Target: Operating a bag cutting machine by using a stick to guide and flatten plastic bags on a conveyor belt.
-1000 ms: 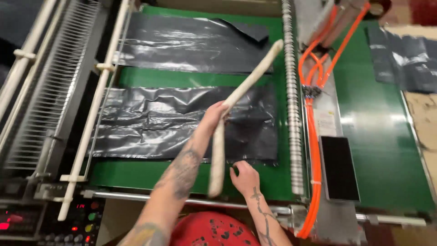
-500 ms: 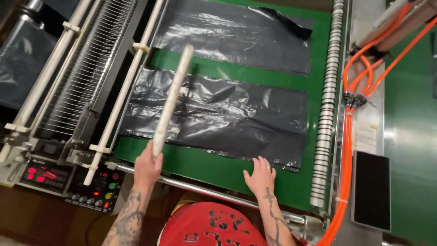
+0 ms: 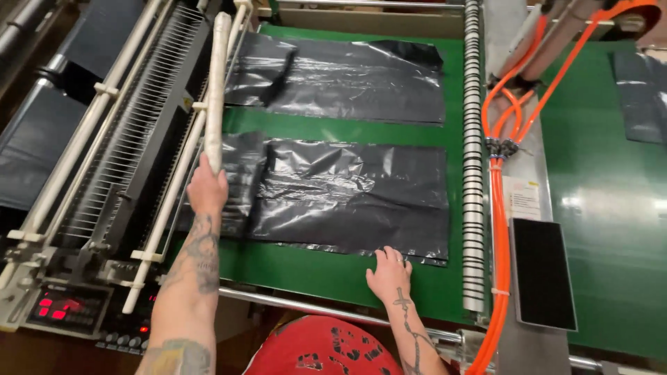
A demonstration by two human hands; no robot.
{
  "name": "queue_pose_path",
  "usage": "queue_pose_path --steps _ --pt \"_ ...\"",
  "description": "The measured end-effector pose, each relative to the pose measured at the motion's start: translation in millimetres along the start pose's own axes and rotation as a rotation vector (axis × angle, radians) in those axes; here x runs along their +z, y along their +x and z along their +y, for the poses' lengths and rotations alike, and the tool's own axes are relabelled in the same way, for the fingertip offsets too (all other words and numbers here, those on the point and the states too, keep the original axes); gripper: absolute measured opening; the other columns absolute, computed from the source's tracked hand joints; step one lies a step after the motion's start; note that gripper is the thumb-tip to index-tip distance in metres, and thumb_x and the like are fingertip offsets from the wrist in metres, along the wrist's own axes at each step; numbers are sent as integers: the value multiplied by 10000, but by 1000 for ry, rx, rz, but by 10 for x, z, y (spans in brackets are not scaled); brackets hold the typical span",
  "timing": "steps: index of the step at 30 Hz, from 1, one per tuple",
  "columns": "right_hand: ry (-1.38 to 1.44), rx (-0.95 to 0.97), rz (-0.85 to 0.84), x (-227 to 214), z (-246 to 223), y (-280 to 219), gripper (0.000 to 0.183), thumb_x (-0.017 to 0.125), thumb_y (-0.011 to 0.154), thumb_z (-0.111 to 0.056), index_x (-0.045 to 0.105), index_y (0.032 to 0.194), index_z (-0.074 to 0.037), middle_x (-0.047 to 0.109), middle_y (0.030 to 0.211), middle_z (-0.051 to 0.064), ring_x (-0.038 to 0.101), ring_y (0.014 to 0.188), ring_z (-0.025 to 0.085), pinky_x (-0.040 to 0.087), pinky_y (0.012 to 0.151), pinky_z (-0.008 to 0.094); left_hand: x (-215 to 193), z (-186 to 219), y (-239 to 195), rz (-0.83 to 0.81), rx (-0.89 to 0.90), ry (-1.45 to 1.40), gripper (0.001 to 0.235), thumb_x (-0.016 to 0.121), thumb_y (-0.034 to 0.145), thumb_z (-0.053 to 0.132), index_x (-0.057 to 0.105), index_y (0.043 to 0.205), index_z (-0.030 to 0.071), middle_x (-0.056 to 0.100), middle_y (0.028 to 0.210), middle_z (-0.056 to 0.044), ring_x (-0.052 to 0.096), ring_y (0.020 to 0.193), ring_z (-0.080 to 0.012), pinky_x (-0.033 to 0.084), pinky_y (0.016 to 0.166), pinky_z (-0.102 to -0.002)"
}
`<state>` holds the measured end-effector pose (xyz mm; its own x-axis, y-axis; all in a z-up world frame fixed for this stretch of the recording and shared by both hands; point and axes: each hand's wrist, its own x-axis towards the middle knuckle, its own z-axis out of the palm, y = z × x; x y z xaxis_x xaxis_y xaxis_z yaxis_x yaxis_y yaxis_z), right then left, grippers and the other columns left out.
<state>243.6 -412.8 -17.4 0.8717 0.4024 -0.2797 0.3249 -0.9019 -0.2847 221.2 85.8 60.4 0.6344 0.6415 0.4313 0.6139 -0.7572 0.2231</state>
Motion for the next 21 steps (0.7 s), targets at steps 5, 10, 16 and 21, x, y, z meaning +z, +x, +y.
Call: queue_pose_path --steps 5,10,16,21 --pt "-8 4 5 -125 -4 5 553 673 859 -363 585 1369 -168 485 1492 70 411 1443 248 376 1142 596 680 1241 157 -263 -186 -371 605 639 923 404 518 1486 217 693 1163 -249 668 1073 -502 533 901 -612" --pt "6 -71 125 -148 15 -27 466 690 821 -319 687 1241 -115 568 1383 131 496 1365 301 400 1098 617 1591 2735 -471 -565 -137 -837 705 805 815 440 563 1443 228 683 1282 -195 618 1240 -420 517 1029 -537" --pt "9 -40 66 -180 19 -56 329 658 853 -295 719 1153 -174 638 1185 51 582 1202 247 427 1094 535 1422 3674 -889 -833 -214 -981 689 720 836 534 581 1453 260 699 1309 -154 623 1271 -339 495 1078 -455" --pt "240 -84 260 -18 -9 -30 272 638 907 -471 743 1012 -243 744 985 -24 719 994 218 570 869 410 225 2630 -606 -831 -40 -973 765 736 830 463 506 1478 127 577 1415 -206 542 1318 -368 405 1147 -476"
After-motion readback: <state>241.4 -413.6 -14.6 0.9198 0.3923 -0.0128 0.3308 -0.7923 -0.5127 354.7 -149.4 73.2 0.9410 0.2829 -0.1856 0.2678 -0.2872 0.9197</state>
